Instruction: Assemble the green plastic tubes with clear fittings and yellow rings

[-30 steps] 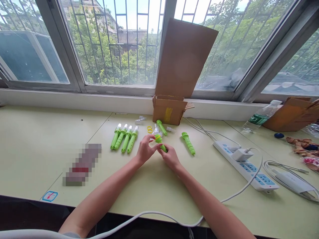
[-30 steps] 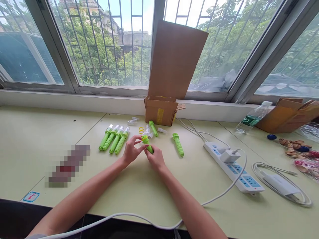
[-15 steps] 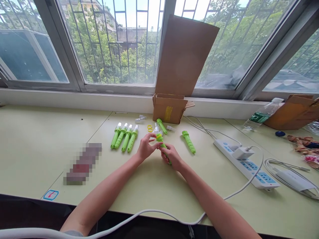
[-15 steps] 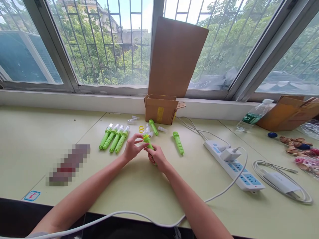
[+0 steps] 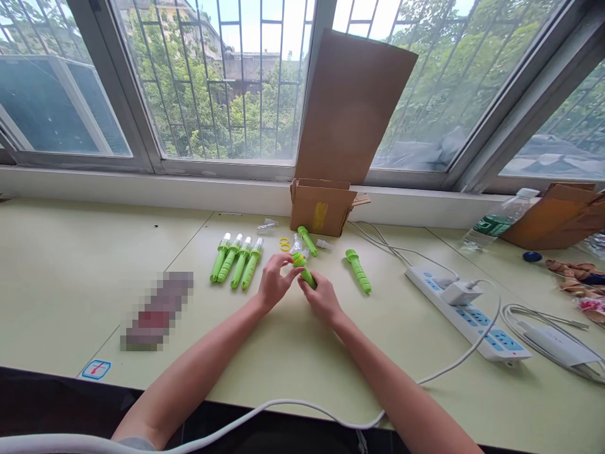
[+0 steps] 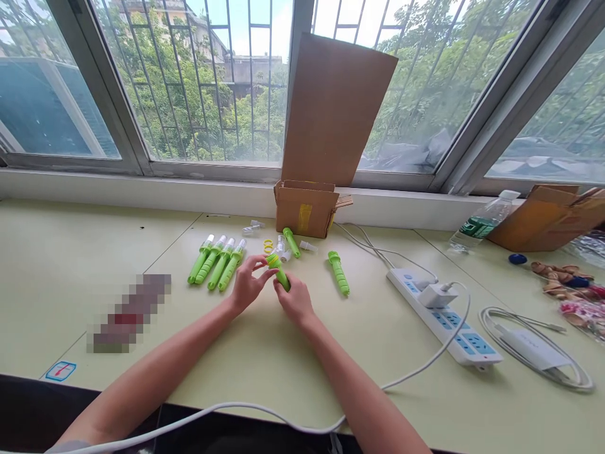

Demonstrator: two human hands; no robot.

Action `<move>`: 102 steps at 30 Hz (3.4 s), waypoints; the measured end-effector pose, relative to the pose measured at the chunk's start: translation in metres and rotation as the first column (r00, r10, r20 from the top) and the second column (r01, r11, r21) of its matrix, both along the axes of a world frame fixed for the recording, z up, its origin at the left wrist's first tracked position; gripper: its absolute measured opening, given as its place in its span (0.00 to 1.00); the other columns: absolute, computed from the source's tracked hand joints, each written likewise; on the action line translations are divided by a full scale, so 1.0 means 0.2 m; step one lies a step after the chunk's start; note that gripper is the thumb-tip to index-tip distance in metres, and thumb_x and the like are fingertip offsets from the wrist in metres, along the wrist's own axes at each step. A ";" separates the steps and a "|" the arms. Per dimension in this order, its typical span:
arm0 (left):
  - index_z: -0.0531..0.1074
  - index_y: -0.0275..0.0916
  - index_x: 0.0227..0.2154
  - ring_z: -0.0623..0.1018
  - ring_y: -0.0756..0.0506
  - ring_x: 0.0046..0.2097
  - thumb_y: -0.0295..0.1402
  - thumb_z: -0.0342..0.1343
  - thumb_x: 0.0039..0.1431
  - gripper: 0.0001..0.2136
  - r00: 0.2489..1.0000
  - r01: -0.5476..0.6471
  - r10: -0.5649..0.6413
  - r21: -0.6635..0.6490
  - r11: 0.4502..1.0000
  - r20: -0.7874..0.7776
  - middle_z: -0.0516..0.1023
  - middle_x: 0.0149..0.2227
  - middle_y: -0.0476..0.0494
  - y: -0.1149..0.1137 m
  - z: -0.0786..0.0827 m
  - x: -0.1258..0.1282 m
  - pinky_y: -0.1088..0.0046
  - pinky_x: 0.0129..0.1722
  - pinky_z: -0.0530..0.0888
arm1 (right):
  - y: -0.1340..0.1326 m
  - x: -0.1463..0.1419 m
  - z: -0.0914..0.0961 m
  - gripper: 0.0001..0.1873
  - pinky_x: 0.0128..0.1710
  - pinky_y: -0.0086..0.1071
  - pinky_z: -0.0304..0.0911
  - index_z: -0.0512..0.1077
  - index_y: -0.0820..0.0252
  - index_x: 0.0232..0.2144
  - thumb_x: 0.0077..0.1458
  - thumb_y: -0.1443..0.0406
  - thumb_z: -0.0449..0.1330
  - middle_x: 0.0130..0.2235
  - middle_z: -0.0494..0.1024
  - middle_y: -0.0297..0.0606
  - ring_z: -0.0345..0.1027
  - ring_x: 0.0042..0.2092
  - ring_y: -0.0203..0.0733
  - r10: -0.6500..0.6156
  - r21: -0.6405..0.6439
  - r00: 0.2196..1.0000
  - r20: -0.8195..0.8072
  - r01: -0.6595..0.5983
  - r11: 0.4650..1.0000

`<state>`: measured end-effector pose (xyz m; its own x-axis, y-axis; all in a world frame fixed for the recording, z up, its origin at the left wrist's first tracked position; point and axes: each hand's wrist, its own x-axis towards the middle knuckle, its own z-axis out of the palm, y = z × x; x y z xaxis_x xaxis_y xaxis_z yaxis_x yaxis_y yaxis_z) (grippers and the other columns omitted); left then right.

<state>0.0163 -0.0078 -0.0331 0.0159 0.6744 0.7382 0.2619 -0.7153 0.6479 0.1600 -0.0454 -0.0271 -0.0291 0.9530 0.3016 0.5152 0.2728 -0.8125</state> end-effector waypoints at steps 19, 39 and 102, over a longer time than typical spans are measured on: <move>0.69 0.39 0.35 0.78 0.48 0.39 0.40 0.61 0.52 0.12 0.998 0.059 -0.059 -0.075 0.995 0.001 0.74 0.36 0.46 0.01 0.01 -0.01 0.63 0.40 0.81 | -0.02 0.00 0.03 0.14 0.14 0.24 0.45 0.63 0.58 0.25 0.46 0.55 0.61 0.18 0.62 0.26 0.50 0.17 0.28 0.109 -0.355 0.839 -0.533 -0.339 0.871; 0.68 0.38 0.34 0.76 0.48 0.38 0.42 0.61 0.51 0.14 0.950 -0.123 0.148 -0.108 0.987 0.274 0.72 0.34 0.46 0.07 0.08 -0.09 0.66 0.37 0.81 | 0.05 0.08 0.04 0.26 0.15 0.27 0.52 0.66 0.58 0.30 0.52 0.42 0.48 0.24 0.66 0.34 0.58 0.19 0.33 -0.147 -0.374 0.789 -0.596 -0.111 0.921; 0.68 0.37 0.34 0.77 0.47 0.38 0.40 0.61 0.52 0.13 0.969 -0.033 0.060 -0.115 0.993 0.240 0.72 0.35 0.45 0.04 0.08 -0.06 0.67 0.37 0.81 | 0.04 0.13 0.09 0.27 0.16 0.28 0.53 0.65 0.59 0.30 0.59 0.45 0.39 0.21 0.68 0.32 0.60 0.18 0.35 0.127 -0.323 0.930 -0.346 -0.245 0.914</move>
